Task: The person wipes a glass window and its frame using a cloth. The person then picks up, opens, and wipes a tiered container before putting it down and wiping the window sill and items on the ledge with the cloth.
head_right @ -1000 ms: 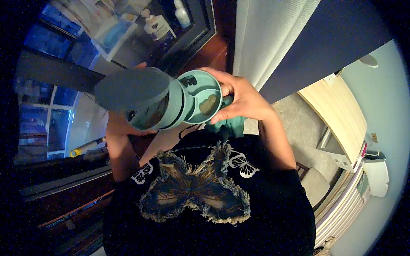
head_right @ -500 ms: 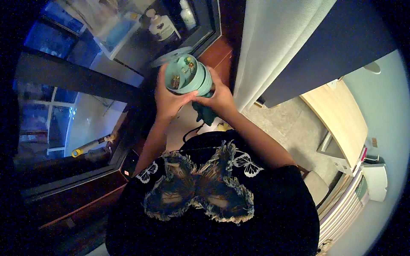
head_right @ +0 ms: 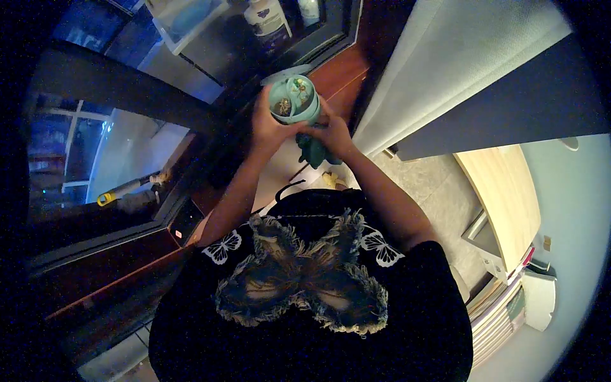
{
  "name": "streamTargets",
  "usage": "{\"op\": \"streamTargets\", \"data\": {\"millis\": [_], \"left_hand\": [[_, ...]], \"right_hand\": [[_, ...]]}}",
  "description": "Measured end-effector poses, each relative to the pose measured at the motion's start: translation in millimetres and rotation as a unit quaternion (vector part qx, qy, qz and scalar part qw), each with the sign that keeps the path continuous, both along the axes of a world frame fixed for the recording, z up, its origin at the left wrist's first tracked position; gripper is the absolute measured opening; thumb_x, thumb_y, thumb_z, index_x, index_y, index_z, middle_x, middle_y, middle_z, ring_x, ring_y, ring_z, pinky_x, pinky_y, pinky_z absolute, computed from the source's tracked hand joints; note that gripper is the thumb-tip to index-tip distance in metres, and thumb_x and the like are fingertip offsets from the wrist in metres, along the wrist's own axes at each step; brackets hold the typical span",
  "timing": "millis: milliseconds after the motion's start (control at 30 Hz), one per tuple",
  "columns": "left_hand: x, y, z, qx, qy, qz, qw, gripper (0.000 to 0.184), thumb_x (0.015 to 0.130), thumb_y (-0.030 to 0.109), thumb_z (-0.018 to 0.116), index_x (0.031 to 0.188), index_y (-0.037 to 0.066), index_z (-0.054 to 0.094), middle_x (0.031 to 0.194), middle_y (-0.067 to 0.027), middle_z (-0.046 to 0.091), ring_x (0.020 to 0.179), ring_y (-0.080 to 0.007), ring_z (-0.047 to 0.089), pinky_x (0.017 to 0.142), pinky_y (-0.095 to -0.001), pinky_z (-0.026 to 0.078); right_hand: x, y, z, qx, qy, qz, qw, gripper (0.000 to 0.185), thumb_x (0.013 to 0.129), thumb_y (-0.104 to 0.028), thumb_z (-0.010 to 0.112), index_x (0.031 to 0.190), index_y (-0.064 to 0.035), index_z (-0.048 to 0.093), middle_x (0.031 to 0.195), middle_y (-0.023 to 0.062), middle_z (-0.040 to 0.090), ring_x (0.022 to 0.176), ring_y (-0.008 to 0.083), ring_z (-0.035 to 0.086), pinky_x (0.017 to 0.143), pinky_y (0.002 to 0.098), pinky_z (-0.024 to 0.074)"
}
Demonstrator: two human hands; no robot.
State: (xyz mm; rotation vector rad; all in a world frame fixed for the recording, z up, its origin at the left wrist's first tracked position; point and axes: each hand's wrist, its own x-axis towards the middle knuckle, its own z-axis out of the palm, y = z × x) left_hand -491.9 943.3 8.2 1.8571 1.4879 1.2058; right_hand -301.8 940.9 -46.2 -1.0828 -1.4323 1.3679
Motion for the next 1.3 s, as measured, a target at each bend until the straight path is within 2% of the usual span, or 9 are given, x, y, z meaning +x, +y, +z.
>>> {"op": "streamTargets", "data": {"millis": [267,500,667,800,867,933,967,1067,1300], "left_hand": [[-0.4,-4.9,7.8,-0.043,0.059,-0.011,0.997,0.126,0.055,0.024,0.097,0.157,0.007,0.027,0.140,-0.0243,0.052,0.131,-0.0402,0.051,0.110,-0.0461,0.043],[24.1,-20.5,14.7,-0.051,-0.104,0.040,0.992,0.135,0.058,0.017,0.096,0.161,0.006,0.010,0.143,-0.0270,0.048,0.134,-0.0407,0.048,0.111,-0.0466,0.042],[30.7,-15.5,-14.7,0.028,-0.034,0.072,0.996,0.139,0.056,0.019,0.098,0.160,0.002,0.008,0.151,-0.0284,0.038,0.139,-0.0417,0.042,0.115,-0.0457,0.038],[22.9,-20.7,-1.0,0.042,-0.081,0.042,0.995,0.138,0.055,0.021,0.098,0.159,0.001,0.011,0.156,-0.0288,0.032,0.143,-0.0423,0.037,0.118,-0.0476,0.033],[11.5,-20.3,25.9,0.065,-0.116,0.030,0.991,0.136,0.054,0.022,0.099,0.159,0.002,0.015,0.157,-0.0278,0.032,0.144,-0.0422,0.035,0.119,-0.0485,0.032],[1.6,-17.3,62.7,0.182,0.089,-0.024,0.979,0.128,0.053,0.022,0.099,0.158,0.006,0.026,0.159,-0.0223,0.035,0.145,-0.0400,0.038,0.120,-0.0470,0.032],[1.6,-16.2,77.3,0.186,0.131,-0.039,0.973,0.107,0.060,0.025,0.094,0.152,0.013,0.043,0.153,-0.0123,0.046,0.144,-0.0345,0.040,0.120,-0.0493,0.032],[-7.4,-4.5,69.3,0.198,0.195,-0.093,0.956,0.082,0.069,0.020,0.088,0.144,0.016,0.054,0.144,-0.0076,0.057,0.138,-0.0288,0.050,0.118,-0.0484,0.036],[-4.2,-3.4,39.9,0.245,0.078,-0.103,0.961,0.041,0.081,0.010,0.077,0.122,0.012,0.073,0.125,-0.0087,0.071,0.120,-0.0267,0.065,0.109,-0.0425,0.049]], "right_hand": [[2.5,-1.1,2.2,-0.012,0.043,0.004,0.999,0.096,0.079,-0.004,0.084,0.158,-0.0118,0.029,0.139,0.0105,0.062,0.120,0.0214,0.064,0.100,0.0349,0.0532],[-14.3,-19.5,25.7,0.090,-0.087,-0.059,0.990,0.104,0.078,0.002,0.080,0.161,-0.0117,0.020,0.141,0.0142,0.060,0.125,0.0298,0.062,0.100,0.0387,0.0541],[-14.6,-18.3,18.8,0.040,-0.207,-0.066,0.975,0.102,0.082,-0.012,0.080,0.162,-0.0164,0.016,0.134,0.0191,0.064,0.119,0.0326,0.067,0.098,0.0412,0.0530],[-10.3,-19.1,15.1,0.097,-0.188,-0.080,0.974,0.100,0.082,-0.012,0.080,0.161,-0.0161,0.019,0.135,0.0175,0.064,0.118,0.0303,0.067,0.098,0.0403,0.0532],[-9.2,-15.6,11.6,0.087,-0.180,-0.068,0.977,0.106,0.080,-0.018,0.083,0.162,-0.0213,0.016,0.135,0.0216,0.063,0.118,0.0390,0.066,0.095,0.0455,0.0546],[-7.6,-13.4,5.1,0.065,-0.181,-0.062,0.979,0.105,0.081,-0.018,0.084,0.162,-0.0211,0.016,0.135,0.0206,0.064,0.118,0.0373,0.066,0.096,0.0443,0.0545],[-7.5,-11.4,1.2,0.045,-0.182,-0.057,0.981,0.105,0.081,-0.018,0.084,0.162,-0.0209,0.017,0.135,0.0195,0.064,0.119,0.0356,0.066,0.097,0.0432,0.0543],[-8.6,-7.1,-4.2,0.057,-0.046,-0.036,0.997,0.105,0.080,-0.014,0.085,0.162,-0.0206,0.019,0.134,0.0163,0.065,0.118,0.0305,0.067,0.097,0.0402,0.0540],[-4.6,-11.1,5.3,0.030,-0.079,-0.052,0.995,0.109,0.077,-0.006,0.086,0.162,-0.0196,0.019,0.134,0.0138,0.066,0.118,0.0271,0.067,0.099,0.0375,0.0535]]}}
